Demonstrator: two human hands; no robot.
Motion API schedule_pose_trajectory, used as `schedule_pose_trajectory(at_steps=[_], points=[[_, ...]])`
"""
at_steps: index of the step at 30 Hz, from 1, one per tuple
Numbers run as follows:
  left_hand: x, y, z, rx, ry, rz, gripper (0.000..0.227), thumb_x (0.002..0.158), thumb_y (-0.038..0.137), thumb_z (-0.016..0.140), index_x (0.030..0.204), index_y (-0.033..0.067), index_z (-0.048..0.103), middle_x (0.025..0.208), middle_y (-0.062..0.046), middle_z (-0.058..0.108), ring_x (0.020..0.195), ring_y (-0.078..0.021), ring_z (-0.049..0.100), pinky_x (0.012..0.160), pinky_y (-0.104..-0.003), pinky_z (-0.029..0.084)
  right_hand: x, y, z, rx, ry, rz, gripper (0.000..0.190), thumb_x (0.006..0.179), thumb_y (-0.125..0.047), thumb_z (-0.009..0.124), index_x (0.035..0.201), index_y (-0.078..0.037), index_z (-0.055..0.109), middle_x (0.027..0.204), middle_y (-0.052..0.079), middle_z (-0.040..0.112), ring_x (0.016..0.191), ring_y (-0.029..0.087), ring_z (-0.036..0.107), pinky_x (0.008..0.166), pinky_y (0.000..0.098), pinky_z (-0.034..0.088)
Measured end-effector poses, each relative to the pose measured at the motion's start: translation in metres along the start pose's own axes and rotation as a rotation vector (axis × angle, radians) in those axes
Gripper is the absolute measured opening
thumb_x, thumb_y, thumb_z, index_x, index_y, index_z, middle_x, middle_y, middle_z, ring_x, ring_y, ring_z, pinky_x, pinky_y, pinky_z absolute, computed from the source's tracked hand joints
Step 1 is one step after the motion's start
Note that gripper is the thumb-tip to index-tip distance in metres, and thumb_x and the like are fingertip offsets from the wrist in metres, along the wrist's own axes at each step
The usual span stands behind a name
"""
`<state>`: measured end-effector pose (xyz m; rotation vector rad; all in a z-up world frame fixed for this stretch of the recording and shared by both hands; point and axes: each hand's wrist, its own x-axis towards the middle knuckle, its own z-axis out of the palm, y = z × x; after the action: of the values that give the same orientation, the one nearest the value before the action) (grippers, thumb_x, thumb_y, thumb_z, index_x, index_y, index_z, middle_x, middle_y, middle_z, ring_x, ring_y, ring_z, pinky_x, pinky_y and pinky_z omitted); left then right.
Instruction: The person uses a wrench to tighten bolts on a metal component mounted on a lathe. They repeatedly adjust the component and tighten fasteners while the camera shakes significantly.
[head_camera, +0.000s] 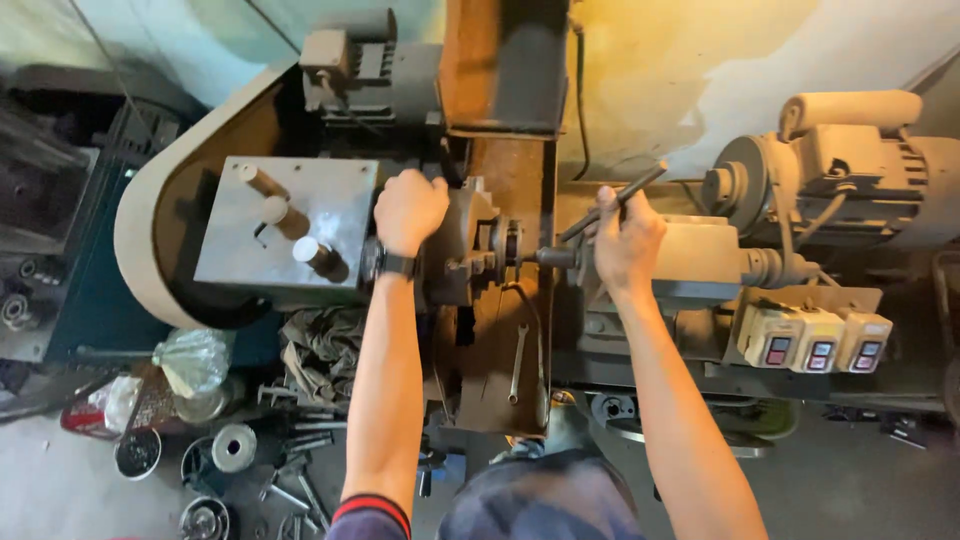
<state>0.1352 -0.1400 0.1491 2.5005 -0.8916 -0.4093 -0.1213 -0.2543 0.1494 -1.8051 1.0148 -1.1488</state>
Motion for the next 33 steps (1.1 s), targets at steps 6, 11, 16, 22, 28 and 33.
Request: schedule_pose_trajectory(at_steps=[6, 11, 16, 22, 28, 33], points=[[-0.074, -0.012, 0.003, -0.125, 0.400, 0.178, 0.040, 0.101, 0.033, 0.066, 0.117, -0.0037, 0.065, 0.090, -0.027, 0.072, 0.086, -0.0477, 0.069, 0.075, -0.054, 0.054, -0.004, 0.000, -0.003, 0.043, 0.000, 0.021, 0.029, 0.108, -0.024, 0.063, 0.093, 0.000, 0.065, 0.071, 0.006, 0.069, 0.057, 0.013, 0.069, 0.050, 0.0280, 0.053], [-0.157, -0.071, 0.091, -0.482, 0.692, 0.337, 0.054, 0.104, 0.010, 0.061, 0.151, -0.0051, 0.040, 0.142, -0.032, 0.057, 0.128, -0.0469, 0.058, 0.105, -0.047, 0.048, -0.004, 0.007, -0.003, 0.118, 0.022, 0.076, 0.027, 0.108, -0.022, 0.061, 0.093, 0.000, 0.066, 0.069, 0.005, 0.067, 0.059, 0.011, 0.068, 0.052, 0.0265, 0.052], [-0.180, -0.109, 0.143, -0.480, 0.614, 0.208, 0.050, 0.101, 0.007, 0.060, 0.146, -0.0041, 0.042, 0.139, -0.026, 0.059, 0.128, -0.0405, 0.059, 0.110, -0.045, 0.047, -0.006, 0.004, 0.002, 0.156, 0.035, 0.070, 0.025, 0.107, -0.020, 0.062, 0.093, 0.000, 0.066, 0.072, 0.005, 0.068, 0.059, 0.011, 0.066, 0.053, 0.0263, 0.053], [-0.093, -0.012, 0.002, -0.308, 0.679, 0.471, 0.043, 0.104, 0.015, 0.065, 0.139, -0.0051, 0.050, 0.140, -0.028, 0.056, 0.133, -0.0413, 0.054, 0.114, -0.047, 0.044, -0.006, -0.004, -0.001, 0.085, 0.023, 0.064, 0.025, 0.105, -0.021, 0.062, 0.093, 0.000, 0.066, 0.073, 0.005, 0.070, 0.058, 0.011, 0.068, 0.052, 0.0266, 0.054], [-0.067, 0.001, -0.009, -0.158, 0.242, 0.106, 0.046, 0.104, 0.031, 0.066, 0.136, -0.0024, 0.057, 0.123, -0.029, 0.068, 0.114, -0.0437, 0.067, 0.095, -0.047, 0.053, -0.005, 0.005, -0.005, 0.105, 0.024, 0.058, 0.025, 0.106, -0.022, 0.063, 0.094, 0.000, 0.066, 0.074, 0.005, 0.070, 0.060, 0.010, 0.068, 0.053, 0.0263, 0.055], [-0.133, -0.048, 0.068, -0.503, 0.590, 0.278, 0.046, 0.106, 0.021, 0.062, 0.146, 0.0005, 0.050, 0.134, -0.027, 0.065, 0.120, -0.0422, 0.067, 0.099, -0.044, 0.054, -0.006, 0.009, -0.004, 0.114, -0.002, 0.085, 0.026, 0.106, -0.023, 0.063, 0.094, 0.000, 0.066, 0.073, 0.005, 0.069, 0.060, 0.010, 0.067, 0.052, 0.0264, 0.053]])
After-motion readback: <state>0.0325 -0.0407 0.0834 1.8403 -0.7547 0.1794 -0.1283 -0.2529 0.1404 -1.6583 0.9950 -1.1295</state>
